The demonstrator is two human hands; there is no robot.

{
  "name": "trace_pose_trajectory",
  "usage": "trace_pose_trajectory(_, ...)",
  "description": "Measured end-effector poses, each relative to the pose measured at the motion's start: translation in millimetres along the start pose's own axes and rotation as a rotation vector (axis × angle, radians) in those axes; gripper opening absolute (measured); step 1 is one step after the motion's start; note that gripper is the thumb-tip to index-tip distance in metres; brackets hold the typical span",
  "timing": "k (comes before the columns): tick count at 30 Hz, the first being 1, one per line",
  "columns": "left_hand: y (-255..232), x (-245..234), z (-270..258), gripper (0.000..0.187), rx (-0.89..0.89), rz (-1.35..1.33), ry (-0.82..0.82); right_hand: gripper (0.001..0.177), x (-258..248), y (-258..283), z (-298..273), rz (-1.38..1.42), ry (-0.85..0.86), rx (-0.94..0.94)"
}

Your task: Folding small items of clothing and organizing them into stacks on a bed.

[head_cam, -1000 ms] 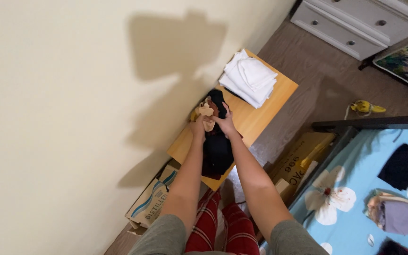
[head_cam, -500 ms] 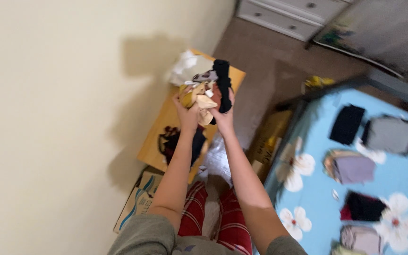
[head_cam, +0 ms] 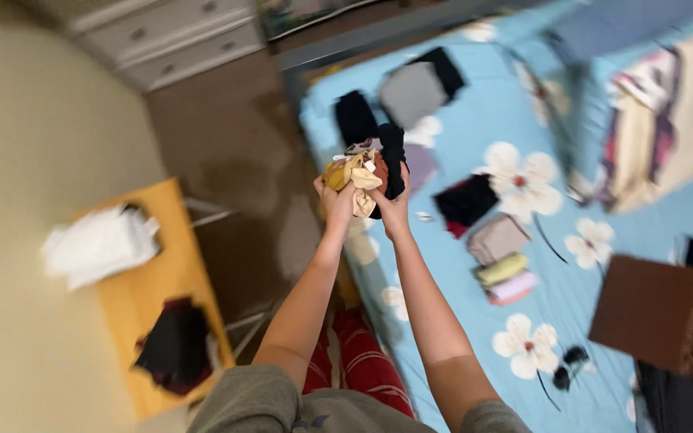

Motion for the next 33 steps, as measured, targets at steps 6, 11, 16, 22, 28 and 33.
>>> trace_pose_trajectory(6,99,170,23,0.049,-0.192,-0.130,0.162,0.097,-153,-67,70,-0.312,-0.310,0.135)
trace_pose_trajectory(11,123,273,55,0.065,-0.170,0.213,0.201,0.105,-225,-101,141,-0.271,-0.386,0.385)
trace_pose_trajectory(16,203,319,110,0.076,-0.043,0.183,0.284,0.107,-254,-130,201,-0.258,-0.347,0.391)
trace_pose_trajectory(22,331,297,134,0.094,-0.022,0.216,0.423,0.104,-270,-228,208,-0.326,-0.144,0.492)
trace_pose_trajectory(28,255,258,94,0.074,0.141,0.317,0.452,0.074,-232,-238,175,-0.581,-0.509,0.223)
trace_pose_trajectory(33,178,121,13,0.048,-0.083,-0.120,0.309,0.058,-103,-148,60,-0.541,-0.393,-0.171)
Point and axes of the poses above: each hand's wrist, its own z-axis towards the middle knuckle, its own x-axis out of the palm, y = z × x, the point moved 3 cm from there along z, towards the middle knuckle, and after that the axes turned 15 degrees about -z, right-handed, at the moved point
